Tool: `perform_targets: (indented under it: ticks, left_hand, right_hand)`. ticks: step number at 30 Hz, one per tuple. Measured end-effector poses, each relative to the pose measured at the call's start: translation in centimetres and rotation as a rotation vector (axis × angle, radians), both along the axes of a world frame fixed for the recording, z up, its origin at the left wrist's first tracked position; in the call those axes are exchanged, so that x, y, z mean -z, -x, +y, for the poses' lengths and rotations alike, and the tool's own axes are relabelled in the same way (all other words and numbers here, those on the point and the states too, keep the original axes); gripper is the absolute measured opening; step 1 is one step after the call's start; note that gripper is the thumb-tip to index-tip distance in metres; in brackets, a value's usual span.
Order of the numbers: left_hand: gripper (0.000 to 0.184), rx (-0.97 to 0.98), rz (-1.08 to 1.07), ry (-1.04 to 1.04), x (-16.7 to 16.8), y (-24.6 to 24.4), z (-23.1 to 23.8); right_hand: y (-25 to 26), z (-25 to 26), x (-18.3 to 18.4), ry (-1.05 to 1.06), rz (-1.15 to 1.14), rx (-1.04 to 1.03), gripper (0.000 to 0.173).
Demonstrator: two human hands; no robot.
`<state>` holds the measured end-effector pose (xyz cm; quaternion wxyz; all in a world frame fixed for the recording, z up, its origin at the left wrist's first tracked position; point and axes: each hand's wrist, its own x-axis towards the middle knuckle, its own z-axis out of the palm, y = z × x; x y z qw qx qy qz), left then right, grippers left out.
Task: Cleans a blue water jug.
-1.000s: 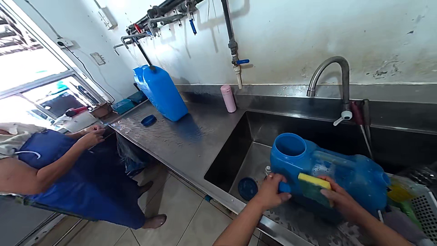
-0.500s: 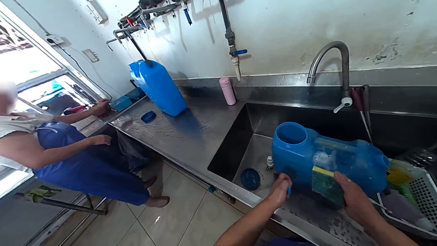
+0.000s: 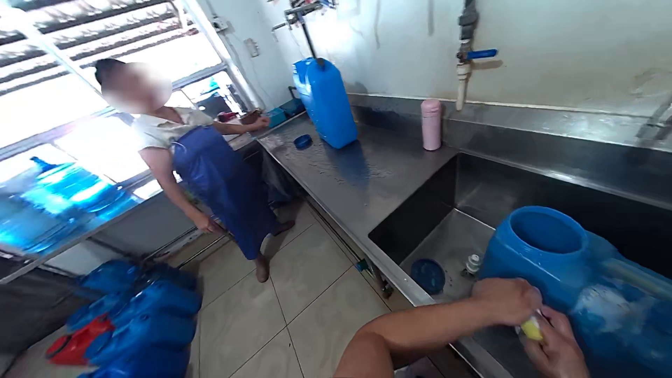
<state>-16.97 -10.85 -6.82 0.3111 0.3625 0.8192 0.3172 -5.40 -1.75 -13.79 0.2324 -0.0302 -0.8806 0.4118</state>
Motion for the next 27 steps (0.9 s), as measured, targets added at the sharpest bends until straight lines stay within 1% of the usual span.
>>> perform_targets:
  ticks: [1, 2, 3, 4, 5, 6, 7, 8, 9, 10, 11, 12, 13, 14, 15, 16, 17, 18, 19, 20, 21, 22, 23, 24, 25, 26, 27]
  left_hand:
    - [0.045, 0.027, 0.079, 0.102, -0.7, 0.2, 0.1]
    - [0.045, 0.077, 0.154, 0.172, -0.8, 0.1, 0.1]
    - [0.044, 0.140, 0.224, 0.188, -0.4, 0.1, -0.1]
    - [0.043, 0.193, 0.254, 0.142, 0.4, 0.1, -0.5]
    - [0.041, 0.214, 0.238, 0.041, 1.3, 0.2, -1.0]
    - [0.042, 0.199, 0.158, -0.067, 1.9, 0.3, -1.4]
    - [0.042, 0.131, 0.041, -0.190, 2.5, 0.3, -1.7]
    - [0.042, 0.004, -0.084, -0.316, 3.0, 0.4, -1.8]
    - [0.043, -0.163, -0.211, -0.426, 3.7, 0.5, -1.5]
    - [0.042, -0.338, -0.388, -0.503, 4.2, 0.2, -0.9]
    - [0.035, -0.464, -0.599, -0.549, 3.9, -0.4, -0.3]
    - [0.030, -0.573, -0.788, -0.583, 3.2, -1.6, 0.4]
    - [0.027, -0.684, -0.919, -0.605, 2.6, -3.1, 1.3]
    - [0.027, -0.755, -1.028, -0.618, 2.2, -4.3, 2.0]
    - [0.027, -0.809, -1.068, -0.607, 2.1, -5.1, 2.9]
    - [0.036, -0.844, -1.078, -0.587, 1.9, -5.5, 3.6]
    - [0.040, -0.870, -1.051, -0.599, 1.8, -5.8, 4.0]
    - [0.039, -0.882, -0.952, -0.649, 2.1, -6.2, 4.1]
    - [0.038, -0.840, -0.771, -0.743, 2.7, -6.5, 3.9]
    - [0.039, -0.762, -0.521, -0.820, 3.5, -6.5, 3.7]
    - [0.037, -0.686, -0.222, -0.838, 4.3, -6.3, 3.6]
    - [0.033, -0.616, 0.055, -0.811, 5.0, -5.7, 3.4]
    - [0.027, -0.540, 0.280, -0.749, 5.6, -4.7, 2.8]
    - [0.019, -0.451, 0.444, -0.652, 5.9, -3.5, 1.7]
    - [0.016, -0.340, 0.535, -0.524, 6.1, -2.1, 0.3]
    - [0.018, -0.223, 0.561, -0.357, 6.1, -0.6, -1.3]
    - [0.024, -0.105, 0.554, -0.159, 6.1, 1.3, -2.7]
  right_hand:
    - [0.2, -0.4, -0.5, 0.264, -0.086, 0.040, 0.027]
    - [0.3, -0.2, -0.7, 0.563, -0.193, 0.055, 0.019]
    - [0.4, 0.6, -0.8, 0.864, -0.295, -0.010, 0.024]
    - [0.1, 1.6, -0.8, 1.067, -0.396, -0.132, 0.031]
    - [-0.2, 2.7, -1.0, 1.153, -0.458, -0.241, 0.035]
    - [-0.6, 3.5, -1.3, 1.139, -0.469, -0.305, 0.036]
    - [-1.1, 4.3, -1.6, 1.037, -0.423, -0.341, 0.035]
    - [-1.4, 5.2, -2.0, 0.844, -0.328, -0.365, 0.032]
    - [-1.5, 6.2, -2.5, 0.607, -0.214, -0.406, 0.035]
    - [-1.2, 6.7, -3.3, 0.363, -0.112, -0.438, 0.045]
    - [-0.7, 6.7, -4.1, 0.126, -0.042, -0.451, 0.053]
    - [0.0, 6.2, -4.4, -0.064, -0.029, -0.444, 0.061]
    - [0.8, 5.7, -4.2, -0.171, -0.040, -0.413, 0.067]
    - [2.0, 5.6, -3.8, -0.195, -0.060, -0.356, 0.067]
    - [3.3, 5.9, -3.5, -0.131, -0.105, -0.318, 0.062]
    - [4.5, 6.3, -3.3, -0.016, -0.149, -0.288, 0.057]
    - [5.2, 6.2, -2.9, 0.101, -0.149, -0.232, 0.055]
    - [5.2, 5.4, -2.5, 0.199, -0.095, -0.161, 0.055]
    - [5.0, 4.3, -2.6, 0.279, -0.012, -0.092, 0.054]
    - [4.8, 3.0, -2.8, 0.365, 0.045, -0.028, 0.054]
    - [4.5, 1.8, -3.3, 0.492, 0.035, 0.018, 0.052]
    - [4.2, 1.0, -4.4, 0.668, -0.061, 0.074, 0.049]
    - [4.2, 0.5, -5.5, 0.844, -0.219, 0.144, 0.044]
    - [4.2, 0.7, -6.0, 0.972, -0.403, 0.160, 0.044]
    - [4.0, 1.5, -5.9, 1.051, -0.579, 0.126, 0.046]
    - [3.2, 2.7, -5.9, 1.077, -0.708, 0.072, 0.047]
    - [2.0, 4.3, -6.4, 1.054, -0.767, 0.048, 0.046]
